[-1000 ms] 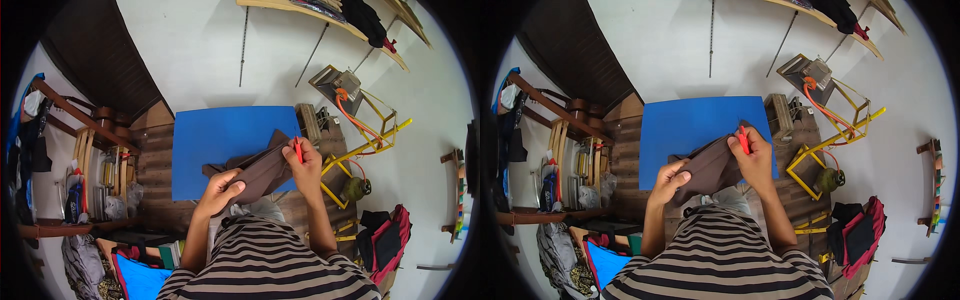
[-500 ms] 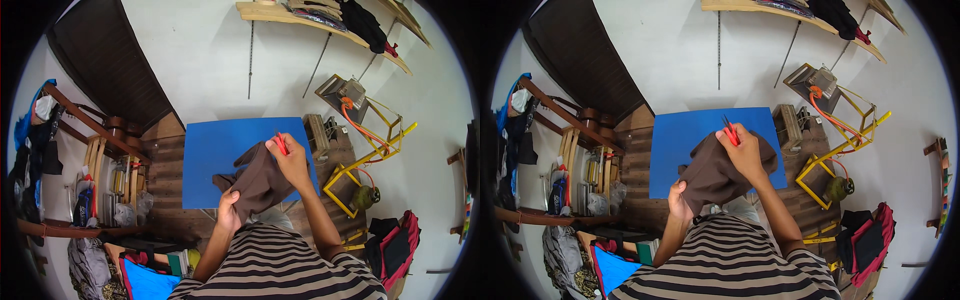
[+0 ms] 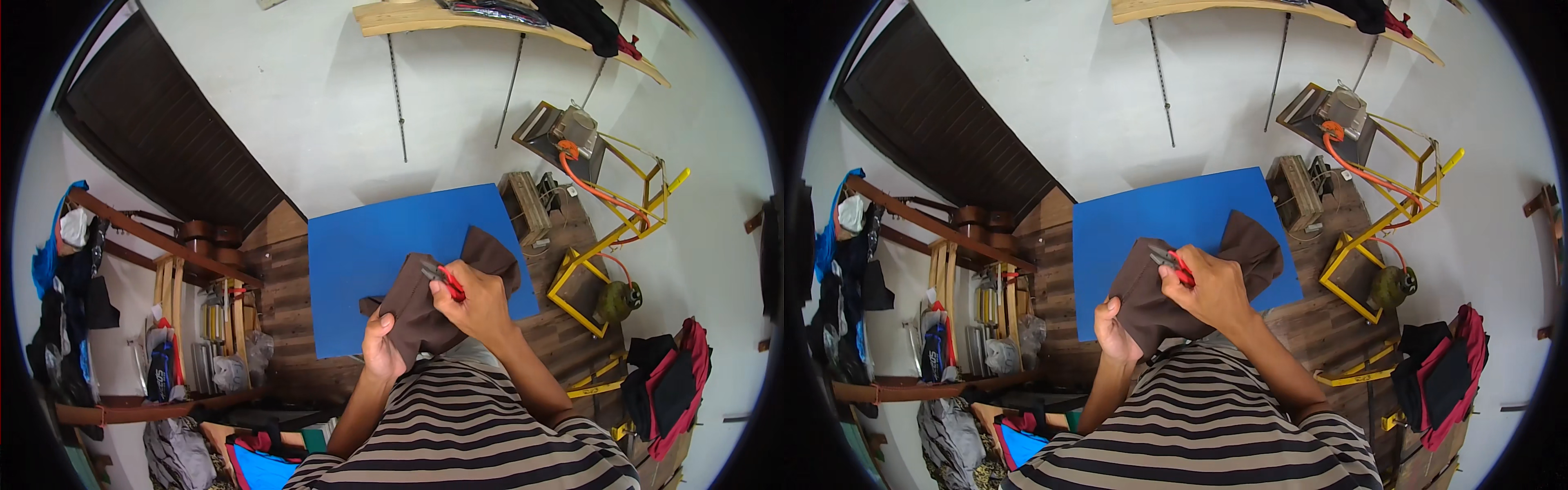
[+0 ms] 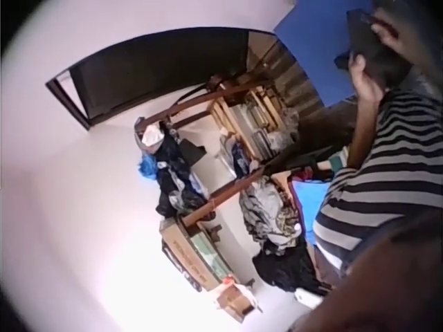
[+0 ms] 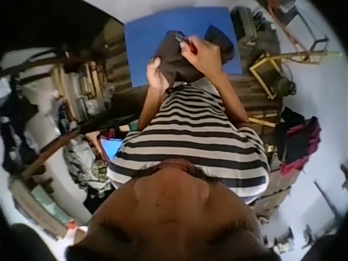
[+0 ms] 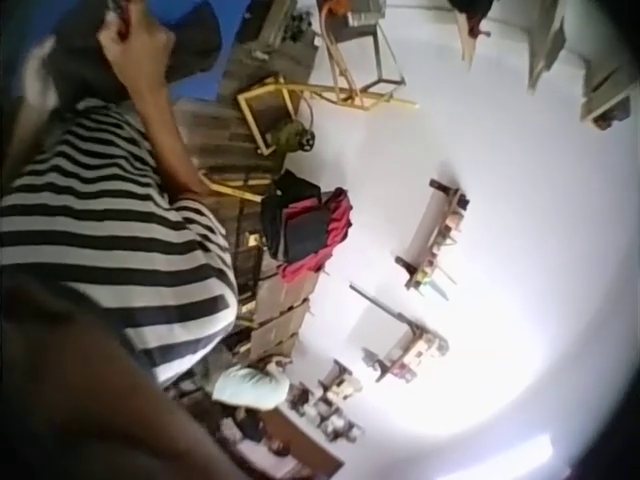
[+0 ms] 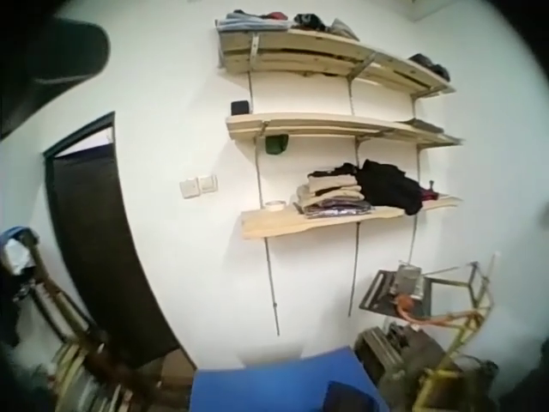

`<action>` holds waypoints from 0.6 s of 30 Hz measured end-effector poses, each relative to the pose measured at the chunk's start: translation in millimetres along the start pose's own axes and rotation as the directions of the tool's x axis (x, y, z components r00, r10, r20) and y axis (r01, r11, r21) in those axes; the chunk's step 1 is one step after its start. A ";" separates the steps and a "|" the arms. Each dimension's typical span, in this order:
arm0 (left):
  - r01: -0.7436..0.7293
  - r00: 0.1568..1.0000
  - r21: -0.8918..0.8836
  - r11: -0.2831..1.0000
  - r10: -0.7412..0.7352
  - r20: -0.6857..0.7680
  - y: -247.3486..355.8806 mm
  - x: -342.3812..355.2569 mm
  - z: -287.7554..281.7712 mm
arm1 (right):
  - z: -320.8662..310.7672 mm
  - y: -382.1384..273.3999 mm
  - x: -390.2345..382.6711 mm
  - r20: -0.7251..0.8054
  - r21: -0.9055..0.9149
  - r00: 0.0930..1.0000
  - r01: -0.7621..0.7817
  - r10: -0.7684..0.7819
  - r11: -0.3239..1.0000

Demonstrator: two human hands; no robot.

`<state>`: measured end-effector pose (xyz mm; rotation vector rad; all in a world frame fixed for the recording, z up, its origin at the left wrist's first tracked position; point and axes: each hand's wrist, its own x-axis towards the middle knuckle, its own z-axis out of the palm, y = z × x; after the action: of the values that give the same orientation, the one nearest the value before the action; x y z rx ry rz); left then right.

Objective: Cutting a piece of brown fabric using a pair of red scissors on a blue table.

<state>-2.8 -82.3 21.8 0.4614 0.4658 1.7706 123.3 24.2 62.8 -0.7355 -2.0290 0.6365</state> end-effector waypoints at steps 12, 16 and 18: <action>0.007 0.999 0.071 0.997 -0.004 -0.053 7.3 33.9 -1.8 | 13.5 11.0 16.9 -0.018 0.008 0.998 -0.054 0.054 0.999; 0.009 0.999 0.100 0.995 -0.005 -0.048 11.2 42.1 0.4 | 17.2 12.4 21.2 0.003 0.028 1.000 -0.028 0.027 0.999; 0.015 0.999 0.100 0.995 -0.011 -0.040 12.7 45.8 0.6 | 19.3 12.9 23.5 0.024 0.014 0.999 -0.023 0.022 1.000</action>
<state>-23.5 -40.7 32.1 0.4937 0.5858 1.7522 99.6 46.5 57.6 -0.7469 -2.0382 0.6744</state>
